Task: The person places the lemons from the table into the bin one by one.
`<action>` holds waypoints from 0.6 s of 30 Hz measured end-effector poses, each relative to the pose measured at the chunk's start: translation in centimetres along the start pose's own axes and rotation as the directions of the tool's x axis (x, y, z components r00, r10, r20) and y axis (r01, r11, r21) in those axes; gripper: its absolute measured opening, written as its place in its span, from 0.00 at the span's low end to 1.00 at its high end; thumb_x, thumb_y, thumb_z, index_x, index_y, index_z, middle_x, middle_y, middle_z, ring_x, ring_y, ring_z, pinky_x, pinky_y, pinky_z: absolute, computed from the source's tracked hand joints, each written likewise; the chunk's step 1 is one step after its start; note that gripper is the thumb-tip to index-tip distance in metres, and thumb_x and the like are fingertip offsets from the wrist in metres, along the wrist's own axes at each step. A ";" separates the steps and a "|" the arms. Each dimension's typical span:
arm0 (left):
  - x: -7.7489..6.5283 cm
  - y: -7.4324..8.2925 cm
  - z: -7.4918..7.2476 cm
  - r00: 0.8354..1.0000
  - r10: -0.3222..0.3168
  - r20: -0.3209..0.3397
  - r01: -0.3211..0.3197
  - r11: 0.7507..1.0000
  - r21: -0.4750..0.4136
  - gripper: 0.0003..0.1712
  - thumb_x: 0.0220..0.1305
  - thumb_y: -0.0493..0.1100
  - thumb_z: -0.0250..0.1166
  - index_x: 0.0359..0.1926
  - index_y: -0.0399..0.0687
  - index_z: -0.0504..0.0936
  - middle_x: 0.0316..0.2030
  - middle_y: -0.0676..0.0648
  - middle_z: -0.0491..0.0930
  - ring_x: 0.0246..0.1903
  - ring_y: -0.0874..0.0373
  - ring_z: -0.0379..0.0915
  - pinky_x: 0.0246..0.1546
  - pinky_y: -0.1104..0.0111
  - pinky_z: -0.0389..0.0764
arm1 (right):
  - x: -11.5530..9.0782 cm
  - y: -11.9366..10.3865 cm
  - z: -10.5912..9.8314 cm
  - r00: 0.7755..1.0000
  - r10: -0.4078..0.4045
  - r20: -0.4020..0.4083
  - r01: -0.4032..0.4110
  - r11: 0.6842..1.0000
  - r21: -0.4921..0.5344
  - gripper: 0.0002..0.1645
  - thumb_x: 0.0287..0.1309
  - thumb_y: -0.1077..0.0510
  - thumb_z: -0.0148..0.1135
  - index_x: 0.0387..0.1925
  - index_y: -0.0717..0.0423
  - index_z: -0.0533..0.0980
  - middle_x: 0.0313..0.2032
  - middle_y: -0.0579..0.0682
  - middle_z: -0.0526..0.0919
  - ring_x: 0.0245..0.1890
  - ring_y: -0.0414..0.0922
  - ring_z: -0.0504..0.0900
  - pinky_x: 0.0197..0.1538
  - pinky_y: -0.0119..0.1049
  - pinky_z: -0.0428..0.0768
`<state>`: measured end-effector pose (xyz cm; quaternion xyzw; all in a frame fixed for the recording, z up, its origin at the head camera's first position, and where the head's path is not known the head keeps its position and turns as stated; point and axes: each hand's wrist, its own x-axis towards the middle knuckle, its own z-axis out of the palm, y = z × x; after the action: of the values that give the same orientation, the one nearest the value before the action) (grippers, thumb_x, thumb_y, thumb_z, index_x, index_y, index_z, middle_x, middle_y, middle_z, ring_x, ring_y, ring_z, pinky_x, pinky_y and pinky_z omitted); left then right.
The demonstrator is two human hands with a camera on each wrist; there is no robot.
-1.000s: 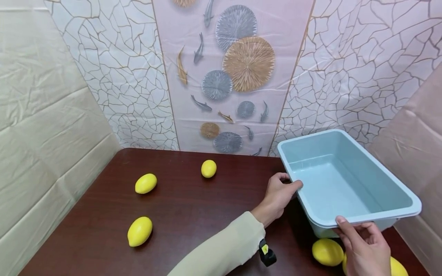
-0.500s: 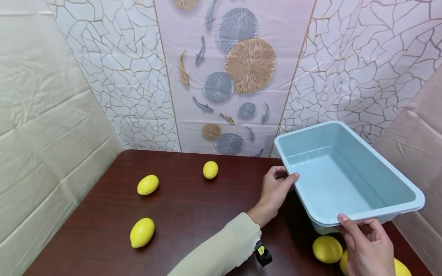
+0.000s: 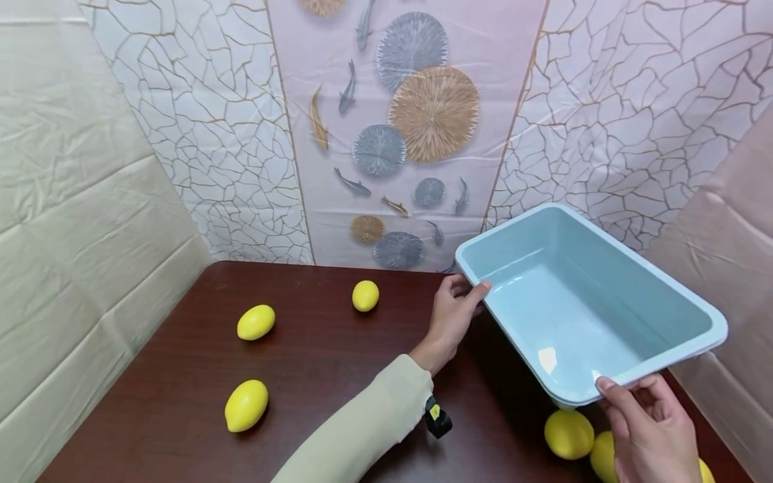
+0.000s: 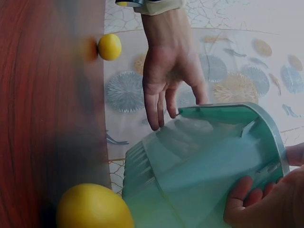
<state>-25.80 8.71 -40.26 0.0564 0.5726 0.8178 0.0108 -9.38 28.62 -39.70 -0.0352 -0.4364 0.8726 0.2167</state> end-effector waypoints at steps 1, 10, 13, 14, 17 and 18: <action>0.2 0.2 -0.3 1.000 0.012 0.002 -0.012 1.000 0.017 0.28 0.68 0.49 0.73 0.64 0.45 0.74 0.54 0.46 0.80 0.52 0.54 0.83 0.60 0.49 0.82 | 0.1 0.0 0.0 1.000 0.003 0.005 -0.003 1.000 -0.016 0.15 0.64 0.84 0.54 0.34 0.66 0.76 0.41 0.53 0.83 0.42 0.44 0.87 0.45 0.34 0.87; 1.7 1.4 -2.5 0.995 0.098 0.018 -0.099 0.959 0.265 0.40 0.68 0.58 0.72 0.73 0.49 0.69 0.61 0.50 0.78 0.61 0.56 0.77 0.58 0.60 0.82 | 0.6 -0.6 -0.2 0.998 0.046 0.045 -0.040 0.992 -0.117 0.12 0.69 0.79 0.55 0.38 0.63 0.77 0.49 0.50 0.78 0.48 0.42 0.86 0.50 0.33 0.86; 1.9 1.6 -2.9 0.996 0.089 0.028 -0.093 0.946 0.312 0.42 0.68 0.59 0.72 0.75 0.49 0.67 0.62 0.50 0.77 0.61 0.57 0.76 0.57 0.62 0.81 | 0.7 -0.8 -0.4 0.996 0.057 0.065 -0.049 0.993 -0.111 0.13 0.70 0.79 0.53 0.40 0.63 0.78 0.49 0.50 0.78 0.48 0.42 0.86 0.50 0.33 0.86; 2.0 1.6 -3.0 0.996 0.088 0.029 -0.092 0.944 0.316 0.42 0.68 0.59 0.72 0.75 0.49 0.67 0.62 0.49 0.77 0.60 0.57 0.76 0.57 0.62 0.81 | 0.7 -1.0 -0.5 0.996 0.065 0.067 -0.057 0.992 -0.113 0.13 0.70 0.78 0.54 0.42 0.62 0.79 0.50 0.50 0.78 0.49 0.41 0.85 0.51 0.33 0.85; 2.4 2.0 -3.6 0.996 0.094 0.010 -0.092 0.939 0.332 0.41 0.69 0.59 0.71 0.75 0.48 0.68 0.64 0.48 0.77 0.61 0.56 0.76 0.60 0.60 0.79 | 1.0 -1.5 -0.5 0.992 0.090 0.090 -0.075 0.985 -0.157 0.13 0.72 0.76 0.54 0.45 0.60 0.79 0.52 0.49 0.76 0.51 0.40 0.84 0.52 0.32 0.85; 2.5 2.2 -3.8 0.995 0.098 0.002 -0.093 0.937 0.337 0.40 0.70 0.59 0.70 0.74 0.48 0.69 0.64 0.48 0.77 0.61 0.56 0.76 0.61 0.59 0.79 | 1.2 -1.7 -0.5 0.989 0.097 0.109 -0.078 0.982 -0.173 0.13 0.72 0.76 0.53 0.46 0.60 0.79 0.54 0.49 0.75 0.52 0.40 0.84 0.52 0.32 0.85</action>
<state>-28.58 4.65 -39.30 0.0791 0.7007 0.7078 -0.0428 -9.72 30.37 -38.60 -0.0216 -0.5182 0.8420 0.1485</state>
